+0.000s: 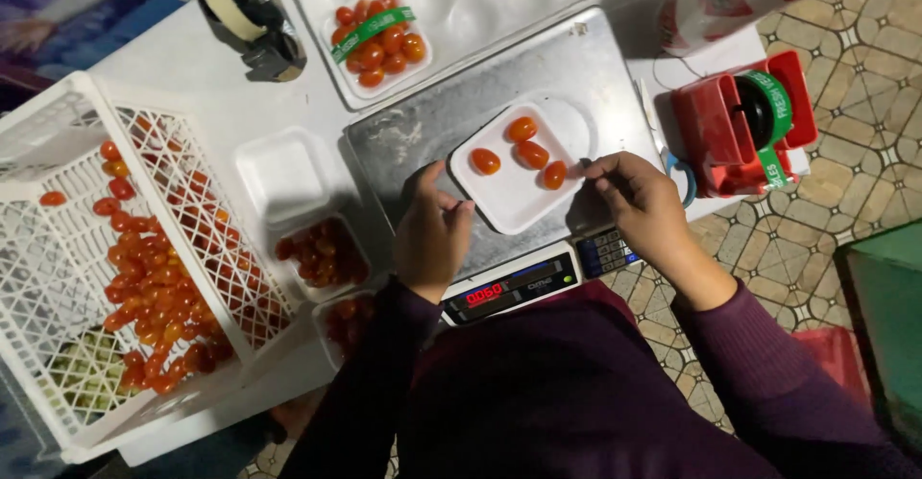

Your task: The person sorts cherry tomatoes into plastic containers, weighs them on a digital scale, and applies labels by hand.

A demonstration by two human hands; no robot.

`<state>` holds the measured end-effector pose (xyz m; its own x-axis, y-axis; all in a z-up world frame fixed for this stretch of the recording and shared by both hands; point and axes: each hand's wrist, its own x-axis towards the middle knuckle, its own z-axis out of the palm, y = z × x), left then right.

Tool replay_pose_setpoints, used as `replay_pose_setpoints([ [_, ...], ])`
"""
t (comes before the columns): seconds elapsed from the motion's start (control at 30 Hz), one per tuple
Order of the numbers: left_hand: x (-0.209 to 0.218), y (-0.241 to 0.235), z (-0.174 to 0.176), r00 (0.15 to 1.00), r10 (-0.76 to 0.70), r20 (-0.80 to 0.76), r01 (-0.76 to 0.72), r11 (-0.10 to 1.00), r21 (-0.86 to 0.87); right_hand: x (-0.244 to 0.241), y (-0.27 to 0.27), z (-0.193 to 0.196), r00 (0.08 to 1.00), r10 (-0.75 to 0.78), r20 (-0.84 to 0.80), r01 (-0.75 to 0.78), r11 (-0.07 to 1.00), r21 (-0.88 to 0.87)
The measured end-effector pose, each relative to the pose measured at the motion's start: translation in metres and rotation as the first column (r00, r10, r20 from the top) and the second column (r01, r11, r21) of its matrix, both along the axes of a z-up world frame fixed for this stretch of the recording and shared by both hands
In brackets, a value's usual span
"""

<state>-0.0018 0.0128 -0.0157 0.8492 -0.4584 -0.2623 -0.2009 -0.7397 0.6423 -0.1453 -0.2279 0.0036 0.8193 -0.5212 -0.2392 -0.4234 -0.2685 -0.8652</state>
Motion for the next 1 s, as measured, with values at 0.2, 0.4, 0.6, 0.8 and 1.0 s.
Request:
replay_pose_setpoints([
  [0.2, 0.010, -0.029, 0.035, 0.937, -0.212, 0.278, 0.170, 0.971, 0.168, 0.035, 0.017, 0.006, 0.969, 0.237, 0.064, -0.159, 0.806, -0.571],
  [0.4, 0.020, -0.038, 0.006, 0.783, -0.344, 0.518, 0.226, 0.934, 0.277, 0.058, 0.032, -0.020, 0.954, 0.281, -0.105, -0.245, 0.529, -0.813],
  [0.6, 0.029, -0.029, 0.023, 0.971, -0.191, 0.143, 0.224, 0.939, -0.260, 0.055, 0.023, 0.034, 0.993, -0.037, 0.110, 0.026, 0.994, 0.103],
  [0.8, 0.035, -0.023, 0.030, 0.962, -0.273, 0.010, 0.254, 0.880, -0.401, 0.040, 0.004, 0.045, 0.975, -0.160, 0.156, 0.039, 0.810, 0.586],
  [1.0, 0.035, -0.027, 0.028, 0.947, -0.307, -0.091, 0.246, 0.878, -0.410, 0.037, 0.010, 0.048, 0.983, -0.154, 0.102, 0.039, 0.714, 0.699],
])
